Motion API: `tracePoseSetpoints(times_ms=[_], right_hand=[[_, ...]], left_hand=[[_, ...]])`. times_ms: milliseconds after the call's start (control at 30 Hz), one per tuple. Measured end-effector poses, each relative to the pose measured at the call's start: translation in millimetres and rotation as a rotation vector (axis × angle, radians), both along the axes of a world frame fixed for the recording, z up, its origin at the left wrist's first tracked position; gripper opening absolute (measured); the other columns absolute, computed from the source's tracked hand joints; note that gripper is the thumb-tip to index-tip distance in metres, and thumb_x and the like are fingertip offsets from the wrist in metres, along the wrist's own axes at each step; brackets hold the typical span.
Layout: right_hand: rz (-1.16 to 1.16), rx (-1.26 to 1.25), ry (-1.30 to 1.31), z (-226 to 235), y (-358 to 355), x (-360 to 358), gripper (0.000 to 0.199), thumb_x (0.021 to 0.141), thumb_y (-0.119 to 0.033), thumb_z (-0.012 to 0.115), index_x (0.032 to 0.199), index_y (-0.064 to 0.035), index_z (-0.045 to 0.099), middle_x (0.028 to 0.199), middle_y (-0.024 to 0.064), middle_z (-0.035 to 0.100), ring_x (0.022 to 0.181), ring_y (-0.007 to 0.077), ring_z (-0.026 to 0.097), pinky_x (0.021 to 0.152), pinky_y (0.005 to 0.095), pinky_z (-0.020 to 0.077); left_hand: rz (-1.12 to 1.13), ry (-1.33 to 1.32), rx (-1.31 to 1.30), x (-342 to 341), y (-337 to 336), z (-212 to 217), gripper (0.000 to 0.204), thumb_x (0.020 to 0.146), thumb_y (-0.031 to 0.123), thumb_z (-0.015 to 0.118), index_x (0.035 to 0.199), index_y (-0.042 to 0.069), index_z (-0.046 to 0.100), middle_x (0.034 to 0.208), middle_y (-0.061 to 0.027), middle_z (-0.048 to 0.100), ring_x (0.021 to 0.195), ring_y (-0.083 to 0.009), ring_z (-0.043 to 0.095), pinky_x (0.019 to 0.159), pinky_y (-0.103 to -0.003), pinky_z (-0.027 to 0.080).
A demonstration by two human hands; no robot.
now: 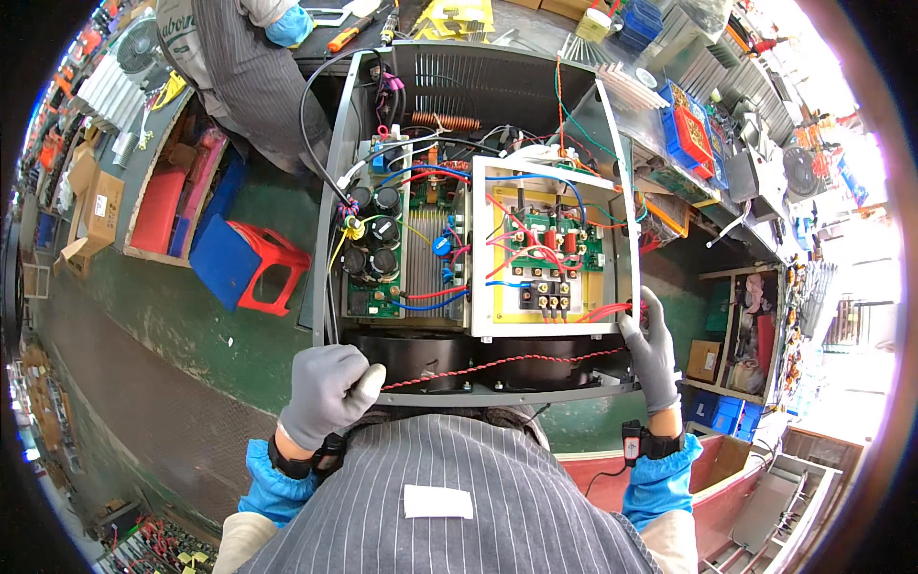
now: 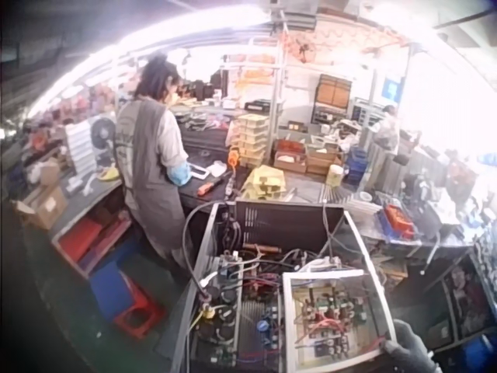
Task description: Assemble an electrical inverter or power supply unit by connecting internal wiring and using a pneumatic screwdriver.
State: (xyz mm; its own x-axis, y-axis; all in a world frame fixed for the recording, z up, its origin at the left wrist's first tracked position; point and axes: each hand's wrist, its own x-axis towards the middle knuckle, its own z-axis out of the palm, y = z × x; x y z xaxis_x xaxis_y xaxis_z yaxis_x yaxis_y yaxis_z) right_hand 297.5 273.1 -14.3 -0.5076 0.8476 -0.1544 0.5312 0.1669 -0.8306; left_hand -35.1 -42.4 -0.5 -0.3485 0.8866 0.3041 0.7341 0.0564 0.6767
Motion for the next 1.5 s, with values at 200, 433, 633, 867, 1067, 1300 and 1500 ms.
tracePoseSetpoints(times_ms=[200,433,633,867,1067,1300,1500], right_hand=[[0.002,-0.037,-0.02,6.6,-2.3,-5.1,0.054,0.101,-0.02,0.063,0.15,-0.0044,0.048,0.124,0.0085,0.065,0.109,0.0145,0.059,0.098,0.0316,0.0484],[-0.004,-0.068,0.057,5.7,-2.2,-9.0,0.045,0.102,-0.013,0.061,0.144,-0.0014,0.054,0.123,0.0055,0.064,0.113,0.0119,0.057,0.1,0.0282,0.046],[0.027,-0.033,0.049,-18.6,11.0,7.0,0.046,0.1,-0.011,0.06,0.144,0.0007,0.052,0.117,0.0051,0.063,0.106,0.0132,0.057,0.096,0.0287,0.0472],[0.031,0.035,-0.029,2.4,-0.4,9.7,0.055,0.105,-0.036,0.068,0.144,0.0005,0.056,0.132,0.014,0.067,0.119,0.0223,0.062,0.104,0.0353,0.0484],[0.06,0.04,-0.007,0.3,1.7,8.8,0.054,0.105,-0.036,0.068,0.143,0.0009,0.057,0.13,0.014,0.068,0.117,0.0222,0.063,0.103,0.0346,0.0484],[0.046,0.03,-0.011,5.8,-1.1,3.4,0.053,0.106,-0.035,0.067,0.143,0.001,0.056,0.128,0.0136,0.068,0.115,0.0219,0.063,0.102,0.0343,0.0488],[0.05,0.023,0.014,-1.4,3.0,11.0,0.053,0.106,-0.033,0.066,0.145,0.001,0.055,0.129,0.0138,0.068,0.114,0.0223,0.063,0.101,0.0349,0.0493]], left_hand=[[0.003,0.019,-0.007,-0.2,-1.1,-1.8,0.034,0.087,0.02,0.076,0.066,0.006,0.054,0.062,-0.0108,0.051,0.054,-0.0325,0.054,0.049,-0.042,0.039],[0.008,0.041,0.014,-6.5,2.4,4.1,0.031,0.089,0.021,0.076,0.067,0.009,0.057,0.065,-0.0086,0.055,0.058,-0.0313,0.058,0.051,-0.043,0.044],[0.019,0.011,0.03,-1.8,-6.7,10.2,0.033,0.093,0.024,0.075,0.071,0.009,0.056,0.067,-0.0088,0.051,0.061,-0.0303,0.059,0.054,-0.044,0.045],[0.035,0.049,0.036,10.1,-3.9,-8.2,0.034,0.094,0.022,0.07,0.069,0.006,0.054,0.069,-0.0119,0.054,0.064,-0.0351,0.059,0.058,-0.047,0.046],[0.036,0.025,0.037,8.4,-5.1,-7.8,0.034,0.094,0.02,0.07,0.069,0.005,0.053,0.068,-0.0128,0.054,0.064,-0.0358,0.059,0.057,-0.047,0.045],[0.026,0.027,0.044,6.4,-4.5,-9.7,0.034,0.094,0.02,0.07,0.069,0.005,0.053,0.069,-0.013,0.054,0.064,-0.0357,0.059,0.058,-0.047,0.045],[0.014,0.032,0.034,6.3,-4.3,-12.2,0.032,0.095,0.021,0.069,0.071,0.005,0.055,0.07,-0.0129,0.055,0.065,-0.0353,0.059,0.058,-0.047,0.045]])
